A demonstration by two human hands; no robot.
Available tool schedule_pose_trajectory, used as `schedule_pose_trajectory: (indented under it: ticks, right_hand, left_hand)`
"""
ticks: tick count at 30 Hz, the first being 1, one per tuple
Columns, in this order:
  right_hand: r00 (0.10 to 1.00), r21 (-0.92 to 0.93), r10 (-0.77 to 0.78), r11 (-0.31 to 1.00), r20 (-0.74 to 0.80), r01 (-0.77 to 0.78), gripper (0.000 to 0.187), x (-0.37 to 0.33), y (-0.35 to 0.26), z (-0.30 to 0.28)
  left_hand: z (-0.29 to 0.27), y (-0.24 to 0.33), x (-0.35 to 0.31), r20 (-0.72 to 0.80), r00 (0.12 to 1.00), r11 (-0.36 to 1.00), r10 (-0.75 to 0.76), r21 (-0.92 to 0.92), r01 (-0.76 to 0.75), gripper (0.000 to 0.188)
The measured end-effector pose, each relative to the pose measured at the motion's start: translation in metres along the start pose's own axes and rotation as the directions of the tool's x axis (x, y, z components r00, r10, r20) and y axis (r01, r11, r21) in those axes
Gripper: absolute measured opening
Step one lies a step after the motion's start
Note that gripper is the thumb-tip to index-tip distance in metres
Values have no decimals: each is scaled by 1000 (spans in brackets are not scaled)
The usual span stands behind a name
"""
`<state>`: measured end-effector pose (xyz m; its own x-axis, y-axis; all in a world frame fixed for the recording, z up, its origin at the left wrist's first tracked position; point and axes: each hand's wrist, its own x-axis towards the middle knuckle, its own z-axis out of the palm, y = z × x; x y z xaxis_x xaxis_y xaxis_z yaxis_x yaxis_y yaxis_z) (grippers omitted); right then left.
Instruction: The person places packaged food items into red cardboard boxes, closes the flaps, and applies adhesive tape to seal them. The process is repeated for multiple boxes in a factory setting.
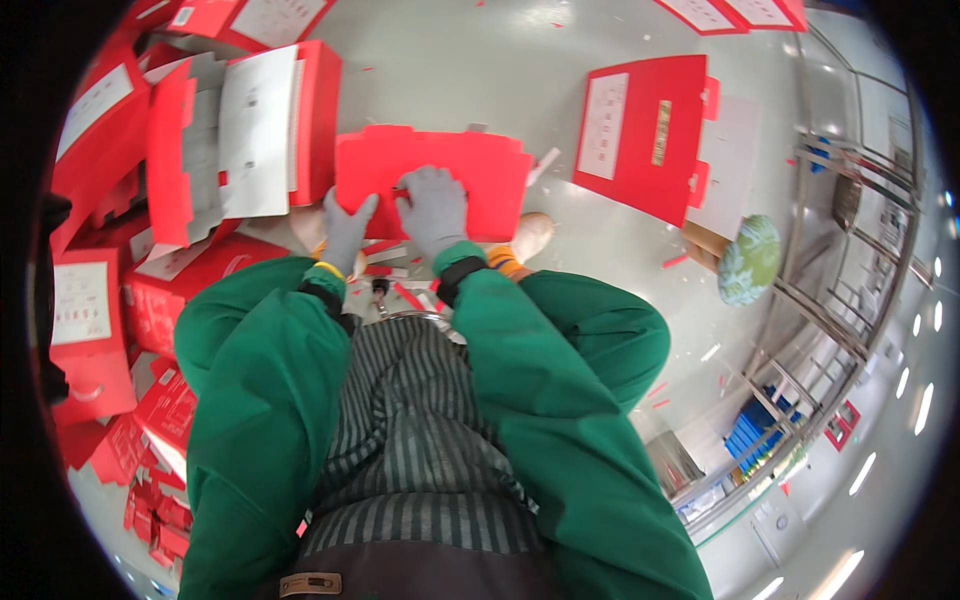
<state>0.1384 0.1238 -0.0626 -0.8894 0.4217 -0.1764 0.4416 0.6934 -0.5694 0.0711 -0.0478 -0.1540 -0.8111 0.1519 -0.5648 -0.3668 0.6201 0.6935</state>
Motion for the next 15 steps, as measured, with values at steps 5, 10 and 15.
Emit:
schedule_pose_trajectory:
  ticks: [5,10,15]
  right_hand:
    - [969,81,-34,997,244,14,16,-8,4,-13]
    - [968,-289,-98,943,230,164,35,-17,-4,-8]
    - [991,-37,-128,991,25,129,39,-12,-10,-28]
  left_hand:
    - [-6,5,-4,71,997,999,-7,-51,11,103]
    - [-10,21,-12,101,991,994,-84,-58,90,102]
    - [-11,31,-20,52,999,996,7,-91,-2,99]
